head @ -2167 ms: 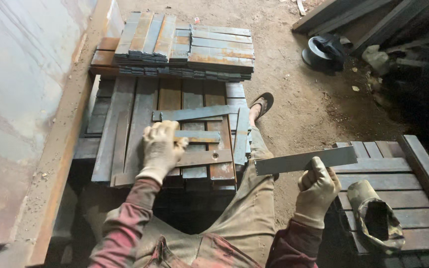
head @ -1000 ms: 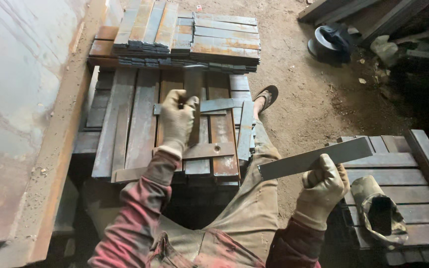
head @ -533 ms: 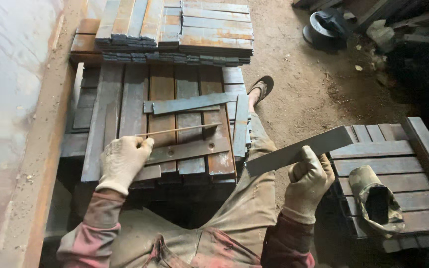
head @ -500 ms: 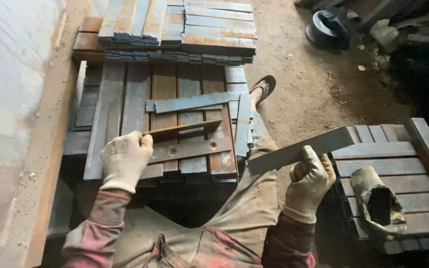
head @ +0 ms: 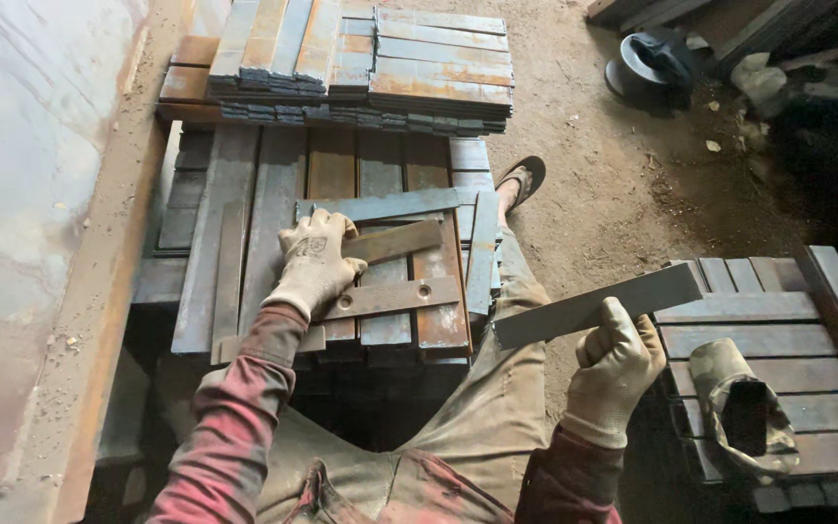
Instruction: The person sits at a low work stand in a metal workshop and sorts flat steel bars and plates, aligning them edge to edge using a try square and marking positions with a scribe. They stack aligned bars, briefly stand and walk across the workshop, then return to arranging and squaring more bars on the stand.
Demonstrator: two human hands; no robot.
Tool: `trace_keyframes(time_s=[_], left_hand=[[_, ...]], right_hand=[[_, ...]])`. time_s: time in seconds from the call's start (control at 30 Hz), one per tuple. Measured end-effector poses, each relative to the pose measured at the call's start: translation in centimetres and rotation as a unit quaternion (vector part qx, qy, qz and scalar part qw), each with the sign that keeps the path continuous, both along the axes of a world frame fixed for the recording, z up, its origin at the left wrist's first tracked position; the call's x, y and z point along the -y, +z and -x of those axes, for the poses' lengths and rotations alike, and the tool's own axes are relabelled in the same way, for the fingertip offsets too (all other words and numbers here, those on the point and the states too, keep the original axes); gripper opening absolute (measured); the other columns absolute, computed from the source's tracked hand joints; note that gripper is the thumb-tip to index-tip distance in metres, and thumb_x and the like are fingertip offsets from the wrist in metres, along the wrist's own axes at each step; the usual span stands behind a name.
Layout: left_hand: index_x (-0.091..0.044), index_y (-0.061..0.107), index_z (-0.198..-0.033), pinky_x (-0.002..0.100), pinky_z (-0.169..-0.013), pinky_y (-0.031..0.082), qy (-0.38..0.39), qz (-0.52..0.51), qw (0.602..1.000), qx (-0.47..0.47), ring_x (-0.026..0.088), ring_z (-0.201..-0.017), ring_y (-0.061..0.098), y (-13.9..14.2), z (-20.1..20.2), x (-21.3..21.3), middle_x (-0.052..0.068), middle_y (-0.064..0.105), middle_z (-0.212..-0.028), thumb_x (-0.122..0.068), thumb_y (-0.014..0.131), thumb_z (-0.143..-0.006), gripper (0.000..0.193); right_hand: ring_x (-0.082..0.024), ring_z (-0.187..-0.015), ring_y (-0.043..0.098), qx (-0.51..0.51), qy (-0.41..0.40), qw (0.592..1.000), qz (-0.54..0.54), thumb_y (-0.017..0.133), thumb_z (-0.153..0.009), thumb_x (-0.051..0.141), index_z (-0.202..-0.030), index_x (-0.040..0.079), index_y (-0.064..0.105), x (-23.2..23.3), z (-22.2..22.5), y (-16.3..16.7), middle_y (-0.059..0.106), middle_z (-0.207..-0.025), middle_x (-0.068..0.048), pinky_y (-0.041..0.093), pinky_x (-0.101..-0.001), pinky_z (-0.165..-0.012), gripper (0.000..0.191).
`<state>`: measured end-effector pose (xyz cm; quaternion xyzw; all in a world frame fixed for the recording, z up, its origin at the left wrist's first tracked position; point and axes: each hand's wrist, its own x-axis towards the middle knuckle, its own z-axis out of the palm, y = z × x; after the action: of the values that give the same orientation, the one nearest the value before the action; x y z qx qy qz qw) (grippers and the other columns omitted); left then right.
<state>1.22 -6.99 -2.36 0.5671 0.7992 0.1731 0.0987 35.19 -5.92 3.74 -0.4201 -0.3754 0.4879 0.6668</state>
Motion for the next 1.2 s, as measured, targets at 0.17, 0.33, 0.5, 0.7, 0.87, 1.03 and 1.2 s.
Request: trace_keyframes(time_s=[0.17, 0.33, 0.5, 0.7, 0.87, 1.03, 1.2], left_hand=[[-0.022, 0.072, -0.106, 0.042, -0.106, 0.053, -0.061, 0.094, 0.979, 0.168, 0.020, -0.109, 0.071, 0.4, -1.4, 1.5, 0.000, 0.072, -0.110, -0.048, 0.075, -0.085, 0.034], [-0.010, 0.065, -0.129, 0.050, -0.113, 0.034, -0.102, -0.081, 0.990, -0.052, 0.028, -0.124, 0.055, -0.3, -4.4, 2.5, 0.012, 0.063, -0.125, -0.070, 0.070, -0.075, 0.081], [-0.016, 0.056, -0.142, 0.057, -0.106, 0.029, -0.118, -0.082, 0.974, -0.176, 0.036, -0.130, 0.046, -0.4, -6.2, 2.7, 0.017, 0.056, -0.133, -0.079, 0.065, -0.065, 0.100], [-0.025, 0.060, -0.138, 0.053, -0.099, 0.034, -0.092, -0.036, 0.992, -0.081, 0.032, -0.117, 0.052, -0.2, -6.9, 2.8, 0.014, 0.060, -0.118, -0.060, 0.064, -0.086, 0.062], [-0.029, 0.074, -0.110, 0.054, -0.096, 0.035, -0.048, -0.057, 0.996, -0.040, 0.029, -0.111, 0.057, -0.4, -6.5, 1.5, 0.008, 0.064, -0.111, -0.049, 0.065, -0.088, 0.031], [-0.029, 0.077, -0.101, 0.054, -0.094, 0.037, -0.052, -0.031, 0.998, -0.015, 0.029, -0.109, 0.060, -0.9, -4.2, -0.1, 0.007, 0.067, -0.107, -0.046, 0.063, -0.093, 0.024], [-0.025, 0.076, -0.103, 0.051, -0.095, 0.039, -0.067, -0.047, 0.997, -0.016, 0.028, -0.105, 0.062, -2.5, -3.2, -1.8, 0.008, 0.068, -0.106, -0.039, 0.062, -0.096, 0.021]], right_hand=[[0.000, -0.044, 0.026, 0.023, -0.006, 1.000, 0.005, 0.062, -0.101, 0.006, -0.080, 0.012, 0.051, 0.0, -0.2, -0.2, 0.032, -0.057, 0.011, 0.019, -0.0216, -0.040, 0.025], [0.001, -0.044, 0.029, 0.020, -0.002, 1.000, 0.017, 0.063, -0.102, 0.007, -0.081, 0.010, 0.053, 0.2, 0.1, -0.1, 0.035, -0.057, 0.010, 0.020, -0.0213, -0.040, 0.024], [0.001, -0.044, 0.028, 0.033, 0.007, 0.999, 0.013, 0.063, -0.102, 0.007, -0.082, 0.009, 0.055, 0.1, 0.3, 0.1, 0.034, -0.057, 0.010, 0.020, -0.0217, -0.041, 0.022], [0.000, -0.045, 0.026, 0.029, 0.008, 1.000, 0.010, 0.064, -0.102, 0.008, -0.080, 0.010, 0.052, 0.1, 0.2, 0.2, 0.033, -0.057, 0.011, 0.018, -0.0226, -0.041, 0.024], [0.000, -0.044, 0.025, 0.015, 0.002, 1.000, 0.022, 0.064, -0.098, 0.006, -0.080, 0.010, 0.054, 0.2, -0.1, 0.4, 0.032, -0.056, 0.010, 0.018, -0.0230, -0.041, 0.021], [0.000, -0.045, 0.026, 0.024, -0.006, 1.000, 0.012, 0.064, -0.100, 0.005, -0.079, 0.012, 0.050, 0.2, -0.4, 0.4, 0.032, -0.058, 0.010, 0.018, -0.0228, -0.041, 0.027], [0.000, -0.046, 0.027, 0.010, 0.002, 1.000, 0.018, 0.063, -0.101, 0.005, -0.081, 0.011, 0.053, 0.3, -0.5, 0.4, 0.033, -0.059, 0.010, 0.018, -0.0226, -0.042, 0.023]])
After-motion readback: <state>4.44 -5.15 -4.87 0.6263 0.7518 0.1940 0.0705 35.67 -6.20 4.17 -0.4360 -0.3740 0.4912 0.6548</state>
